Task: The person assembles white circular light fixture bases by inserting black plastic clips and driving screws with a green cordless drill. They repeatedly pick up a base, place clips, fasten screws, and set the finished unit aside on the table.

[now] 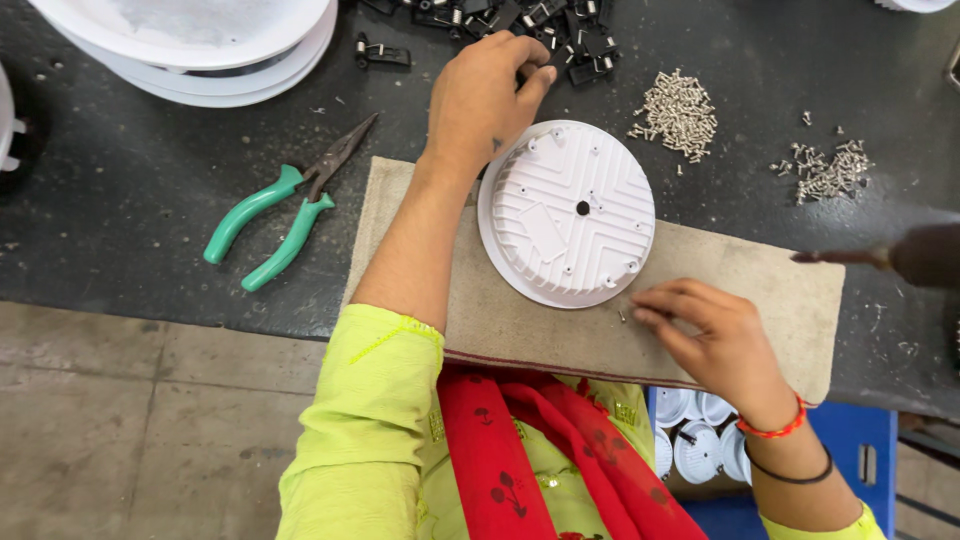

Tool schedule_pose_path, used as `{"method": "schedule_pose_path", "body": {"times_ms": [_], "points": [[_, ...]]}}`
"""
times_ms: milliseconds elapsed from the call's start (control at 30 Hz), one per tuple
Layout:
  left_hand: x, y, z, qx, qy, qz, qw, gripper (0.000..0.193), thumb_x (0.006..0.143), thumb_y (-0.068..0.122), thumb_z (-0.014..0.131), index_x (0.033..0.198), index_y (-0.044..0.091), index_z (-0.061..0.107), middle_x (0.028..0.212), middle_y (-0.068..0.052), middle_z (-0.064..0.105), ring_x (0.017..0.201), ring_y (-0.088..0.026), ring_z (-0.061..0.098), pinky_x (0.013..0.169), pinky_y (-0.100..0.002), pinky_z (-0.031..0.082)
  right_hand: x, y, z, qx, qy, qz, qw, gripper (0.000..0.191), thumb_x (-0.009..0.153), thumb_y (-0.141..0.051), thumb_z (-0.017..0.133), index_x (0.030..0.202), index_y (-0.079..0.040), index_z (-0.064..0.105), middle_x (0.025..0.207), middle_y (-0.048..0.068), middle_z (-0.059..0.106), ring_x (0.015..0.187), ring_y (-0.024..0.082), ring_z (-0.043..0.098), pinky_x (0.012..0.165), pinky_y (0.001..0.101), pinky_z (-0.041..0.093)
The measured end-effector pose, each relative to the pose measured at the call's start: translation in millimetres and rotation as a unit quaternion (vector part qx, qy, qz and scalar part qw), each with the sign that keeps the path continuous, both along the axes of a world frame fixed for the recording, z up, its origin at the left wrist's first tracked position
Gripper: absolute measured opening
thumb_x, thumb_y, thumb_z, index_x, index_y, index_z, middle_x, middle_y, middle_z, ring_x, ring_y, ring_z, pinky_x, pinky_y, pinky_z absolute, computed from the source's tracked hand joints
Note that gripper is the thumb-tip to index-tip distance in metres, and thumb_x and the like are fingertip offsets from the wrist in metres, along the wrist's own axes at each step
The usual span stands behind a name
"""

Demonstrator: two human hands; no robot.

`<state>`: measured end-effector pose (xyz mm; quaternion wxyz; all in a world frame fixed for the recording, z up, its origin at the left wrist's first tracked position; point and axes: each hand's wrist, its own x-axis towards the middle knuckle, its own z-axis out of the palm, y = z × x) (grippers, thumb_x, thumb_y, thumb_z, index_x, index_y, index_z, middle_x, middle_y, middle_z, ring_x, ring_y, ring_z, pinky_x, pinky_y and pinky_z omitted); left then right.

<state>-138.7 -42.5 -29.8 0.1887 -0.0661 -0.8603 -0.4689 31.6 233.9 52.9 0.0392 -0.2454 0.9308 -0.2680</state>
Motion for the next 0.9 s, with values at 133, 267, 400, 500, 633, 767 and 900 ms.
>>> {"method": "schedule_pose_path", "body": {"times_ms": [133,267,400,500,633,767,900], "points": [[0,-2,0,-0.003,0.005,-0.004,1.000,0.018,0.090,0.026,0.077,0.100,0.012,0.077,0.089,-0.002,0.072,0.078,-0.022,0.071,0.070,-0.038,0.055,2,2,-8,0.053,0.028,0.072,0.996,0.021,0.079,-0.011,0.078,0.101,-0.010,0.078,0.094,0.006,0.070,0.081,0.024,0.069,0.071,0.0349,0.056],[2,-3,2,0.000,-0.001,-0.004,1.000,0.017,0.090,0.025,0.076,0.100,0.012,0.077,0.089,-0.002,0.073,0.078,-0.022,0.071,0.070,-0.038,0.055,-2,4,-12,0.092,0.070,0.128,0.985,0.023,0.079,-0.009,0.074,0.102,-0.010,0.075,0.097,0.007,0.070,0.084,0.027,0.068,0.073,0.0374,0.057],[4,-3,4,0.008,0.001,-0.008,1.000,0.018,0.090,0.025,0.076,0.102,0.011,0.077,0.090,-0.001,0.072,0.078,-0.021,0.070,0.071,-0.037,0.055,-12,8,-12,0.060,0.027,0.090,0.994,0.018,0.084,-0.009,0.075,0.101,-0.008,0.073,0.095,0.008,0.068,0.082,0.027,0.068,0.073,0.0366,0.056],[4,-2,5,0.002,-0.010,-0.002,1.000,0.018,0.090,0.026,0.076,0.101,0.012,0.077,0.090,-0.001,0.072,0.078,-0.022,0.070,0.071,-0.038,0.054,-21,8,-8,0.000,0.019,0.050,0.999,0.015,0.088,-0.005,0.072,0.103,-0.006,0.070,0.098,0.007,0.068,0.086,0.026,0.069,0.076,0.0352,0.056],[4,-1,6,0.000,-0.032,-0.001,1.000,0.018,0.090,0.026,0.075,0.102,0.012,0.077,0.090,0.000,0.073,0.078,-0.020,0.070,0.071,-0.037,0.054,-35,-2,-3,-0.006,0.064,0.072,0.995,0.016,0.089,-0.005,0.073,0.103,-0.003,0.068,0.101,0.010,0.066,0.091,0.028,0.067,0.079,0.0375,0.054],[3,1,5,-0.004,-0.028,0.002,1.000,0.018,0.091,0.027,0.075,0.101,0.013,0.078,0.090,0.001,0.073,0.080,-0.020,0.070,0.072,-0.037,0.055,-44,-6,7,0.043,0.044,0.106,0.992,0.015,0.086,-0.005,0.074,0.100,-0.003,0.069,0.098,0.012,0.065,0.092,0.029,0.065,0.080,0.0396,0.054],[0,2,3,0.001,-0.035,0.004,0.999,0.018,0.090,0.027,0.075,0.100,0.013,0.077,0.090,0.001,0.073,0.081,-0.020,0.071,0.073,-0.037,0.055,-48,-5,8,0.015,0.000,0.084,0.996,0.014,0.085,-0.006,0.075,0.097,-0.003,0.070,0.097,0.009,0.069,0.089,0.024,0.068,0.078,0.0345,0.055]]}}
